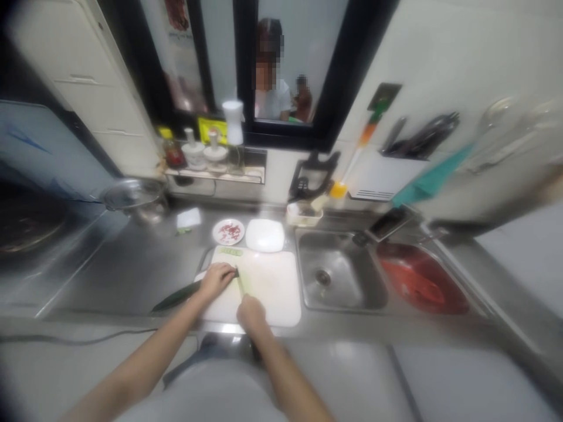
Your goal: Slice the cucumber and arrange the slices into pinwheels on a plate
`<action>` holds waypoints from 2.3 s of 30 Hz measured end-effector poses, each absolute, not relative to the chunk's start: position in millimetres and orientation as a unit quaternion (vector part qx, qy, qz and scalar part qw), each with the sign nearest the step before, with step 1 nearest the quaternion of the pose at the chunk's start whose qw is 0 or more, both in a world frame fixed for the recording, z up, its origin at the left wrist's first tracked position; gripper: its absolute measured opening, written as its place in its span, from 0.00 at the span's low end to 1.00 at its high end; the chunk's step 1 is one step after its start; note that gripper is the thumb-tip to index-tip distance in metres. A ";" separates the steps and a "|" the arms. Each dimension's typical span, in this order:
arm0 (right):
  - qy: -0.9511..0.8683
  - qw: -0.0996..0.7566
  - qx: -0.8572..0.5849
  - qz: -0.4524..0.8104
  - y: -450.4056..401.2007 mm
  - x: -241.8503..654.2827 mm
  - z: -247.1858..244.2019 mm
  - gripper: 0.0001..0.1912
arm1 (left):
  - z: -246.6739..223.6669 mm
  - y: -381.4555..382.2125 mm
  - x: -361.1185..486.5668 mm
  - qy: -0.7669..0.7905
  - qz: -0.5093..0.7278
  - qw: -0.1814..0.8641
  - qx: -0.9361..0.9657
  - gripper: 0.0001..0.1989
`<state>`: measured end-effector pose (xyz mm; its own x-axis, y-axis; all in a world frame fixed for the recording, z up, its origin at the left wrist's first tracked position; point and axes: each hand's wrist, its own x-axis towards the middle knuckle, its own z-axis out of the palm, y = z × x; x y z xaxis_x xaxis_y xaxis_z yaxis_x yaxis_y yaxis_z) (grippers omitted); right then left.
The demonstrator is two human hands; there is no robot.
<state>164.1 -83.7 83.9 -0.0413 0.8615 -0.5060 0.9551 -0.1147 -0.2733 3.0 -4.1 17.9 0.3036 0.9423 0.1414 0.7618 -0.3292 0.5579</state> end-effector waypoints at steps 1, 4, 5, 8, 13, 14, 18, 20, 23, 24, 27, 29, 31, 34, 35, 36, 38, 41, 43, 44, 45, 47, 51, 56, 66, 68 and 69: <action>0.662 0.083 0.686 -0.291 -87.0 166.0 84.8 0.18 | 17.8 -3.8 2.7 0.542 0.230 0.199 0.783 0.10; 0.662 0.088 0.684 -0.295 -93.8 172.3 88.7 0.17 | 17.8 -2.8 1.9 0.541 0.230 0.201 0.784 0.10; 0.660 0.089 0.684 -0.298 -94.8 174.6 90.2 0.17 | 17.9 -2.5 1.8 0.543 0.227 0.201 0.783 0.10; 0.657 0.090 0.682 -0.308 -95.2 181.4 93.9 0.16 | 18.9 -2.1 1.7 0.546 0.222 0.198 0.783 0.10; 0.673 0.102 0.684 -0.261 -93.7 191.5 93.8 0.18 | 22.9 -2.5 1.1 0.543 0.226 0.198 0.784 0.10; 0.675 0.107 0.688 -0.245 -93.0 193.7 92.9 0.18 | 23.7 -2.4 0.6 0.542 0.227 0.199 0.784 0.10; 0.666 0.123 0.709 -0.197 -88.4 205.1 89.0 0.19 | 23.0 -0.6 -2.1 0.545 0.243 0.208 0.775 0.11; 0.666 0.119 0.716 -0.171 -85.7 211.7 87.3 0.19 | 19.9 1.0 -4.1 0.556 0.260 0.209 0.761 0.12; 0.677 0.100 0.721 -0.115 -83.2 220.6 84.7 0.20 | 15.1 4.2 -7.1 0.579 0.291 0.223 0.728 0.13; 0.680 0.092 0.720 -0.097 -82.9 222.9 83.8 0.21 | 14.5 5.4 -7.7 0.586 0.302 0.233 0.715 0.14; 0.690 0.072 0.718 -0.061 -82.5 227.3 80.9 0.24 | 19.0 9.4 -7.1 0.599 0.326 0.270 0.679 0.15; 0.695 0.063 0.715 -0.051 -81.8 228.2 79.4 0.24 | 27.6 11.5 -3.6 0.591 0.326 0.293 0.678 0.16; 0.699 0.054 0.712 -0.048 -80.7 227.9 78.5 0.24 | 39.4 12.7 2.3 0.567 0.311 0.310 0.697 0.16; 0.706 0.044 0.705 -0.047 -78.6 226.5 78.0 0.24 | 57.5 13.5 13.6 0.524 0.270 0.306 0.747 0.17; 0.709 0.043 0.703 -0.046 -78.0 226.1 77.9 0.24 | 62.4 13.8 17.3 0.514 0.251 0.300 0.763 0.17; 0.711 0.042 0.700 -0.045 -77.6 225.7 77.9 0.24 | 66.1 14.2 20.6 0.508 0.233 0.294 0.775 0.16; 0.715 0.040 0.696 -0.041 -77.1 225.6 77.6 0.24 | 70.3 15.7 25.9 0.501 0.200 0.288 0.792 0.14; 0.720 0.038 0.692 -0.036 -77.6 226.8 76.6 0.23 | 69.5 18.2 30.9 0.498 0.176 0.294 0.797 0.13; 0.721 0.038 0.691 -0.034 -78.6 228.6 75.7 0.23 | 66.9 19.1 33.1 0.502 0.175 0.302 0.792 0.13; 0.722 0.038 0.690 -0.033 -79.3 229.7 75.3 0.23 | 65.7 19.3 34.1 0.505 0.173 0.305 0.789 0.13; 0.722 0.038 0.690 -0.033 -80.0 230.9 75.1 0.23 | 64.7 19.3 35.0 0.506 0.169 0.307 0.788 0.14; 0.721 0.039 0.691 -0.035 -81.4 233.2 75.2 0.23 | 63.4 19.3 36.6 0.505 0.156 0.314 0.788 0.14; 0.719 0.046 0.693 -0.042 -83.0 236.1 77.2 0.24 | 61.6 21.3 39.6 0.493 0.146 0.335 0.789 0.13; 0.715 0.050 0.697 -0.040 -83.3 237.8 77.2 0.23 | 58.4 28.7 41.6 0.513 0.170 0.341 0.770 0.08; 0.689 0.055 0.720 -0.055 -85.6 249.4 71.2 0.23 | 31.5 59.7 34.1 0.680 0.202 0.319 0.629 0.07; 0.685 0.053 0.724 -0.062 -85.8 250.6 70.3 0.24 | 25.8 65.4 35.0 0.683 0.202 0.312 0.629 0.06; 0.683 0.052 0.726 -0.065 -85.8 251.0 69.8 0.24 | 23.6 67.9 35.7 0.684 0.202 0.307 0.631 0.06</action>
